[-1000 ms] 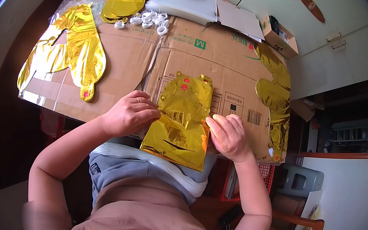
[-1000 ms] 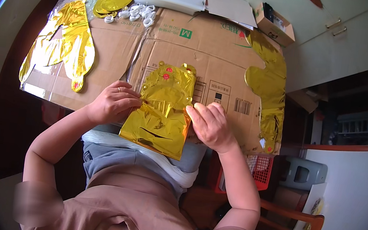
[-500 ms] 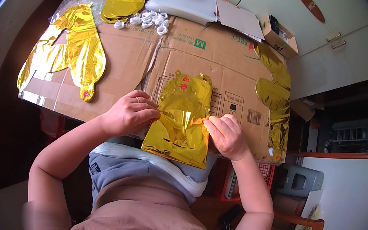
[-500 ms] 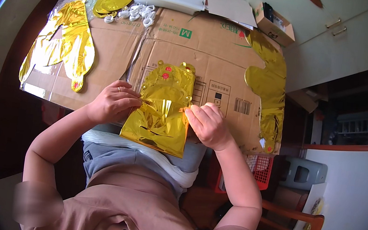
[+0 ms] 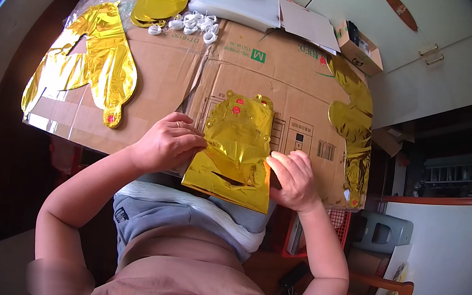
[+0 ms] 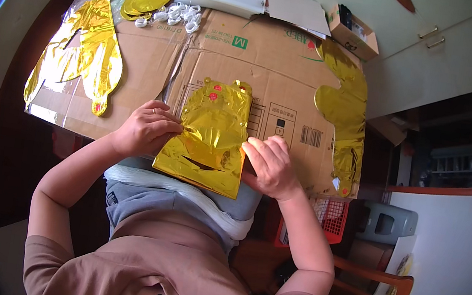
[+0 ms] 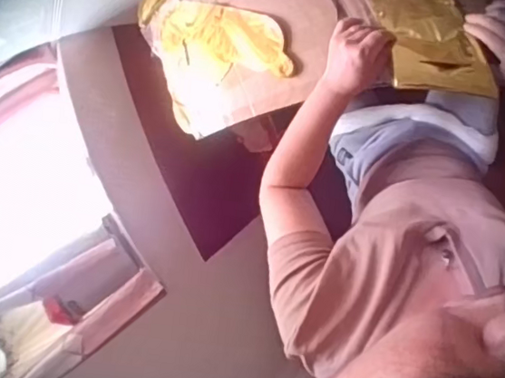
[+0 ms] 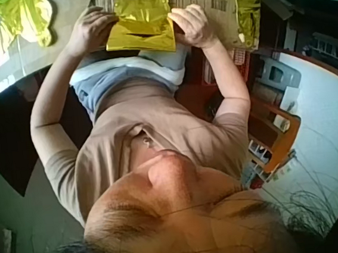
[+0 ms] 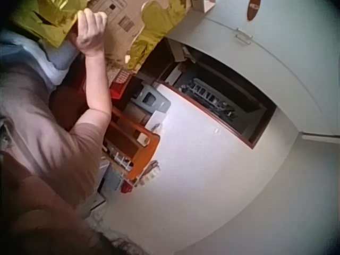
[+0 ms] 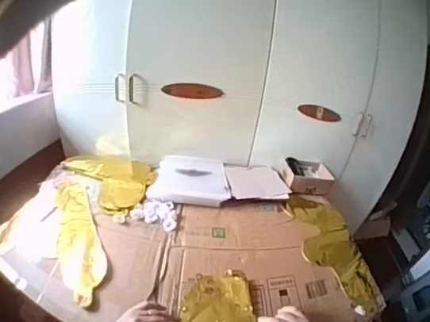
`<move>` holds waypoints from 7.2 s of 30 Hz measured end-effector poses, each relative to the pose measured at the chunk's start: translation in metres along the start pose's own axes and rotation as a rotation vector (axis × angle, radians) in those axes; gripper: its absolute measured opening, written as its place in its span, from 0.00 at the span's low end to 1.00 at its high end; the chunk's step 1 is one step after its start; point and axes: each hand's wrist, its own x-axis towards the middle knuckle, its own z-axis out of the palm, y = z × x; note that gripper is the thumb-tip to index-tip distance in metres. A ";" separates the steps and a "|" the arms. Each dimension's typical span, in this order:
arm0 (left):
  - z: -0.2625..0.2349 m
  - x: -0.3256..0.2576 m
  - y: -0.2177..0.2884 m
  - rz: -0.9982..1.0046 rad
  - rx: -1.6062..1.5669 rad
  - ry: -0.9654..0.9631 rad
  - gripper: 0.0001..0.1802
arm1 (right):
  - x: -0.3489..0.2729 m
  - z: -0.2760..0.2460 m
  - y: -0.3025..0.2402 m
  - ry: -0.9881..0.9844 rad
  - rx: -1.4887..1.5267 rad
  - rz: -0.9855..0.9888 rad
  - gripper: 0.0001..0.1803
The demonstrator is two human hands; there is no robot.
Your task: Folding and flattening gold-colored foil balloons at a workstation.
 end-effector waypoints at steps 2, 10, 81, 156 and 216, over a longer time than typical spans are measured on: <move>0.001 0.000 0.000 0.001 0.001 0.008 0.10 | -0.002 0.009 0.001 0.032 -0.062 -0.033 0.19; -0.001 0.001 0.001 0.004 0.013 0.000 0.09 | 0.004 0.017 -0.003 0.033 -0.032 0.061 0.10; 0.057 0.048 0.001 -0.229 0.309 -0.246 0.39 | 0.058 0.005 0.014 -0.606 0.342 1.004 0.18; 0.059 0.046 -0.008 -0.174 0.362 -0.269 0.46 | 0.047 0.058 0.006 -0.368 -0.123 0.593 0.43; 0.032 -0.066 0.102 -1.391 -1.612 0.104 0.20 | 0.030 0.029 -0.035 -0.305 0.360 0.229 0.27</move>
